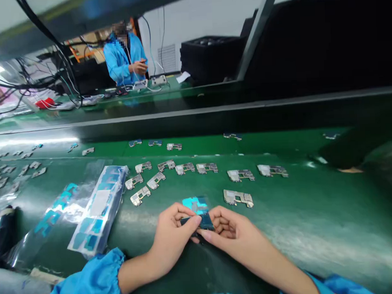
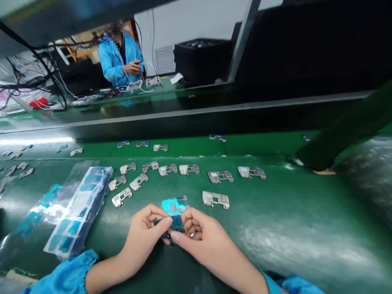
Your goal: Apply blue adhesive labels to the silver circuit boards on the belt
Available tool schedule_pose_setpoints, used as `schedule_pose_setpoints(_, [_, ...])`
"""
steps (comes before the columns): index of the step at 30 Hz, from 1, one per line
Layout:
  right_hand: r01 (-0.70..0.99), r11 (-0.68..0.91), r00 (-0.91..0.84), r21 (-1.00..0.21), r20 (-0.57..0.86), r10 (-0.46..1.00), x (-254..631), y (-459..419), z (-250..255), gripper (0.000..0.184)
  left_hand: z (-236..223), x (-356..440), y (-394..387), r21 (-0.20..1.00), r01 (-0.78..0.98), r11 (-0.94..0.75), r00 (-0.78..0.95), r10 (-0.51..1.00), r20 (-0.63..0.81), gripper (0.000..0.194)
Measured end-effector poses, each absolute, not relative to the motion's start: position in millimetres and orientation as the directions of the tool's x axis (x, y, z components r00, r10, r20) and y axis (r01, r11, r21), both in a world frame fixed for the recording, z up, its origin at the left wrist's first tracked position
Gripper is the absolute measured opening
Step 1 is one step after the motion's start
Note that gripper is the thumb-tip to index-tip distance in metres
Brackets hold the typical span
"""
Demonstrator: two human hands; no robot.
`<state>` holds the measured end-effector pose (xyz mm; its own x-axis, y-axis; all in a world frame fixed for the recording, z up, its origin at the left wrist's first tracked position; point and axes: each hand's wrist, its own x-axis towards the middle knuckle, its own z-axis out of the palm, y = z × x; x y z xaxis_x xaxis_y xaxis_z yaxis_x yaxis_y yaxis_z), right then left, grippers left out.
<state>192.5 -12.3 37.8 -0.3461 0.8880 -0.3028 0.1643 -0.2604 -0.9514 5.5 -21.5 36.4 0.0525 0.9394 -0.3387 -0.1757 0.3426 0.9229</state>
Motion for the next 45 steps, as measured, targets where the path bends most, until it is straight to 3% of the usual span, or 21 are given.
schedule_pose_setpoints(6, [0.111,-0.198,-0.351,-0.974,-0.225,0.909,190,-10,40,0.044,37,6,-24,0.955,-0.150,0.257,0.032,0.966,-0.255,0.045])
schedule_pose_setpoints(12, [0.080,-0.247,-0.354,-0.966,-0.259,0.899,207,-5,54,0.052,44,-2,-21,0.963,-0.177,0.204,0.051,0.979,-0.198,0.058])
schedule_pose_setpoints(14, [0.091,-0.284,-0.264,-0.955,-0.298,0.917,225,3,67,0.054,38,-10,-21,0.989,-0.069,0.133,0.048,0.990,-0.130,0.055])
schedule_pose_setpoints(16, [0.156,-0.265,-0.130,-0.952,-0.286,0.949,243,20,85,0.064,23,-17,-21,0.977,0.194,-0.086,0.136,0.989,0.060,0.047])
schedule_pose_setpoints(18, [0.268,-0.205,-0.004,-0.941,-0.213,0.977,257,48,100,0.075,1,-22,-20,0.787,0.460,-0.410,0.353,0.898,0.262,0.042])
schedule_pose_setpoints(20, [0.353,-0.171,0.063,-0.920,-0.159,0.985,260,87,107,0.070,-23,-23,-19,0.517,0.608,-0.602,0.530,0.793,0.301,0.054])
schedule_pose_setpoints(23, [0.448,-0.201,0.109,-0.871,-0.169,0.980,251,150,97,0.042,-47,-22,-21,0.265,0.728,-0.633,0.596,0.774,0.213,0.082])
schedule_pose_setpoints(26, [0.625,-0.228,0.145,-0.747,-0.176,0.974,240,196,78,0.033,-55,-22,-22,0.211,0.779,-0.590,0.566,0.807,0.168,0.088])
schedule_pose_setpoints(29, [0.793,-0.170,0.114,-0.585,-0.131,0.985,227,219,66,0.036,-49,-22,-22,0.244,0.787,-0.567,0.548,0.823,0.147,0.089])
schedule_pose_setpoints(33, [0.867,0.112,-0.179,-0.486,-0.095,0.979,191,231,53,0.036,-27,-23,-23,0.313,0.763,-0.566,0.559,0.820,0.119,0.104])
schedule_pose_setpoints(36, [0.833,0.245,-0.323,-0.496,-0.078,0.943,164,239,42,0.033,-14,-23,-25,0.368,0.748,-0.552,0.536,0.830,0.156,0.106])
schedule_pose_setpoints(39, [0.812,0.255,-0.340,-0.525,-0.071,0.938,159,246,42,0.032,-9,-24,-25,0.471,0.699,-0.537,0.508,0.838,0.201,0.107])
schedule_pose_setpoints(42, [0.783,0.234,-0.307,-0.576,-0.030,0.951,171,228,57,0.029,-7,-26,-21,0.652,0.593,-0.473,0.403,0.875,0.269,0.111])
schedule_pose_setpoints(45, [0.709,0.246,-0.300,-0.661,0.033,0.953,186,173,76,0.020,0,-29,-15,0.867,0.320,-0.382,0.207,0.921,0.329,0.099])
